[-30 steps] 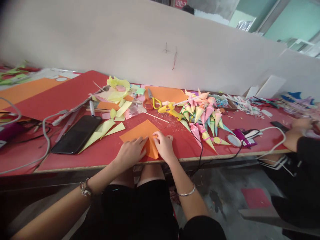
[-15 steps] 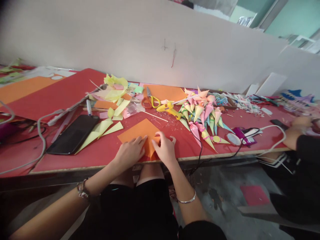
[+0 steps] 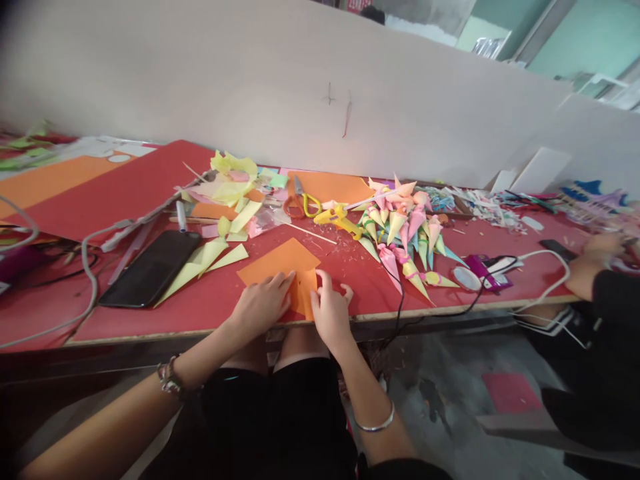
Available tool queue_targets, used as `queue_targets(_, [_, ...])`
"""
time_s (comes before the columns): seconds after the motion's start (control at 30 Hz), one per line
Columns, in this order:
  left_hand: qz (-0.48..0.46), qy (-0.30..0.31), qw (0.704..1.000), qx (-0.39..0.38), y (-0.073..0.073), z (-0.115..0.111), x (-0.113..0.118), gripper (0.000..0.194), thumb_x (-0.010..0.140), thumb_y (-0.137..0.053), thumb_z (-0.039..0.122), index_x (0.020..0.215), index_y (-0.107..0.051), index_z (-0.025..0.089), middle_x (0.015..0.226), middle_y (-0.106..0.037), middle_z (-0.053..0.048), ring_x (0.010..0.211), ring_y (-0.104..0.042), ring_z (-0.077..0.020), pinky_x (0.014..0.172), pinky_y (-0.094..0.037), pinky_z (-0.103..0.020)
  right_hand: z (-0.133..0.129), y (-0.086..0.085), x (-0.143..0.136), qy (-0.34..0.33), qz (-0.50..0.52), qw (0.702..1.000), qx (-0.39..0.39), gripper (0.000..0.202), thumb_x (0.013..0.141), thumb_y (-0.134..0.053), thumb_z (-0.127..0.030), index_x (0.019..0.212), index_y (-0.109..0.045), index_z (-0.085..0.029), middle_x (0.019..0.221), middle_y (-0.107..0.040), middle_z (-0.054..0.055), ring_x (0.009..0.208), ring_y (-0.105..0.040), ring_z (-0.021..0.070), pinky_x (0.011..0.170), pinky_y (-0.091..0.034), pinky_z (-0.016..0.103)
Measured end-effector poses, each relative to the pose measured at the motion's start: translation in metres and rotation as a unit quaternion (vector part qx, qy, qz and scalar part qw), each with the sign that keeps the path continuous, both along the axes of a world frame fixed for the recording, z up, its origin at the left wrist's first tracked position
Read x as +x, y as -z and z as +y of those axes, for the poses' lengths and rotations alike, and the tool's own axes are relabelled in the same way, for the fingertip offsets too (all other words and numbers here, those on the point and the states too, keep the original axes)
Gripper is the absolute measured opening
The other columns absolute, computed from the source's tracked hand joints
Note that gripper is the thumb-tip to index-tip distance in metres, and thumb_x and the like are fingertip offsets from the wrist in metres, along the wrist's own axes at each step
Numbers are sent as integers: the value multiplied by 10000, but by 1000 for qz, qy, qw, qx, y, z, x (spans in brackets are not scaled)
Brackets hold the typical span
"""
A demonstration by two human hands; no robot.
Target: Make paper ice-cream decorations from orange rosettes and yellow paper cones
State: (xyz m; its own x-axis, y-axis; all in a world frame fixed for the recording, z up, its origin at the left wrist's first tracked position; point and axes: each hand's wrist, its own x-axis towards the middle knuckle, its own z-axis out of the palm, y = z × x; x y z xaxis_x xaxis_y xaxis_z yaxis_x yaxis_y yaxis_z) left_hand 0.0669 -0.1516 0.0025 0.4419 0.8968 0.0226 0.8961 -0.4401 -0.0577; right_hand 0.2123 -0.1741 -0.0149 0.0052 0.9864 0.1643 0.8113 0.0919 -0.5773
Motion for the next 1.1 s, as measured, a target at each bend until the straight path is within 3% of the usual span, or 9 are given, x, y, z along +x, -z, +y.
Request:
queue_targets(0.33, [-5, 3, 1000, -4, 0, 0, 0, 442, 835, -401, 229, 1259, -389, 107, 971, -561, -128, 818, -579, -230, 592, -464, -319, -2, 2, -2, 7, -63, 998, 12, 356, 841, -336, -150, 1183, -431, -128, 581, -630, 6, 588, -578, 149, 879, -252, 345])
queue_targets(0.8, [-13, -11, 1000, -4, -1, 0, 1, 446, 828, -396, 248, 1253, -400, 116, 990, -564, -110, 825, -579, -225, 578, -463, -313, -14, 10, 14, 69, -116, 989, 62, 300, 819, -342, -130, 1005, -572, -176, 554, -625, 14, 534, -548, 149, 871, -263, 363])
queue_targets(0.97, [-12, -8, 1000, 2, 1, 0, 1, 440, 830, -383, 242, 1250, -405, 114, 961, -569, -112, 818, -579, -230, 572, -456, -314, -20, 9, 30, 98, -60, 990, 78, 288, 816, -337, -160, 968, -582, -160, 577, -621, 34, 589, -560, 175, 831, -340, 367])
queue_targets(1.1, [-14, -1, 1000, 13, 3, 2, -1, 429, 833, -366, 223, 1244, -410, 107, 958, -570, -112, 819, -575, -232, 613, -457, -331, -21, 10, 41, 124, 57, 985, 102, 274, 826, -333, -231, 970, -551, -149, 862, -650, 114, 776, -592, 208, 735, -419, 333])
